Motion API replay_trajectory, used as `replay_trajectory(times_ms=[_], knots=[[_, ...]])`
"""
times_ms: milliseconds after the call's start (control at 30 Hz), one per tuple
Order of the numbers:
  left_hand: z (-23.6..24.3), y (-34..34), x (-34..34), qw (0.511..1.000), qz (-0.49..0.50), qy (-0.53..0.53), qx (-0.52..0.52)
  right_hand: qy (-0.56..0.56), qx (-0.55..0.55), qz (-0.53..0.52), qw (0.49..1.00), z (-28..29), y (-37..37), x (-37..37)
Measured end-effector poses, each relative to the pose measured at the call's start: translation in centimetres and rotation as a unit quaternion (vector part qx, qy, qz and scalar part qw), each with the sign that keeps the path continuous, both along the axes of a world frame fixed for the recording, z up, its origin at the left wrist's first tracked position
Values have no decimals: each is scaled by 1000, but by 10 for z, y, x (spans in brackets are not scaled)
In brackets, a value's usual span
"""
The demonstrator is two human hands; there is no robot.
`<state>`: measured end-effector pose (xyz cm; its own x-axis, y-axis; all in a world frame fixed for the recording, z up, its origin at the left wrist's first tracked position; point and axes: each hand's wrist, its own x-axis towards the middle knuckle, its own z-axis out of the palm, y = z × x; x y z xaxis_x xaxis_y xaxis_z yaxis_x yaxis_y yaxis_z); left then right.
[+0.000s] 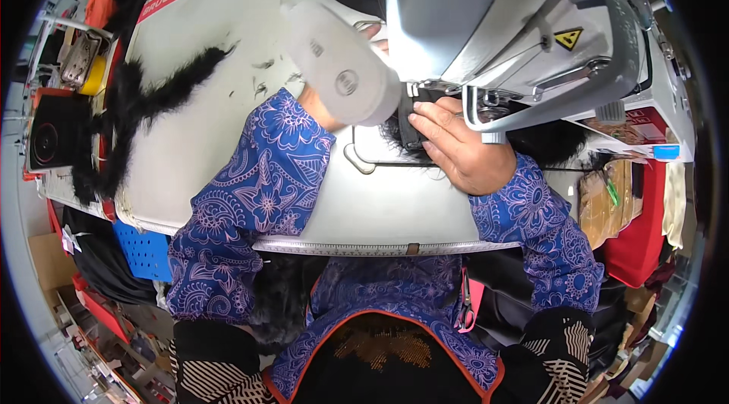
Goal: Sewing black fur trim onto fabric pieces using an industrial sewing machine.
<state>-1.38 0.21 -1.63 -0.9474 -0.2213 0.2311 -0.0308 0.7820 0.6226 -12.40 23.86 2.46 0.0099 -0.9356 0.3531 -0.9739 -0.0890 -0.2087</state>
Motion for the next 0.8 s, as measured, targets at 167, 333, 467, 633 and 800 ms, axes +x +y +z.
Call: replay_trajectory(times_ms=[167,333,467,633,800], knots=[[-2,1,-6,992,-3,95,-89,-21,2,-9,1000,-2,3,-3],[7,1,-10,985,-16,120,-125,-23,5,-19,1000,-4,0,-5],[10,-3,-14,980,-29,135,-143,-10,3,-29,1000,-5,0,-5],[11,-6,-14,975,-37,149,-158,5,16,-31,999,-6,-2,-6],[16,-7,-16,970,-47,166,-171,-26,4,-29,999,-5,-5,-6]])
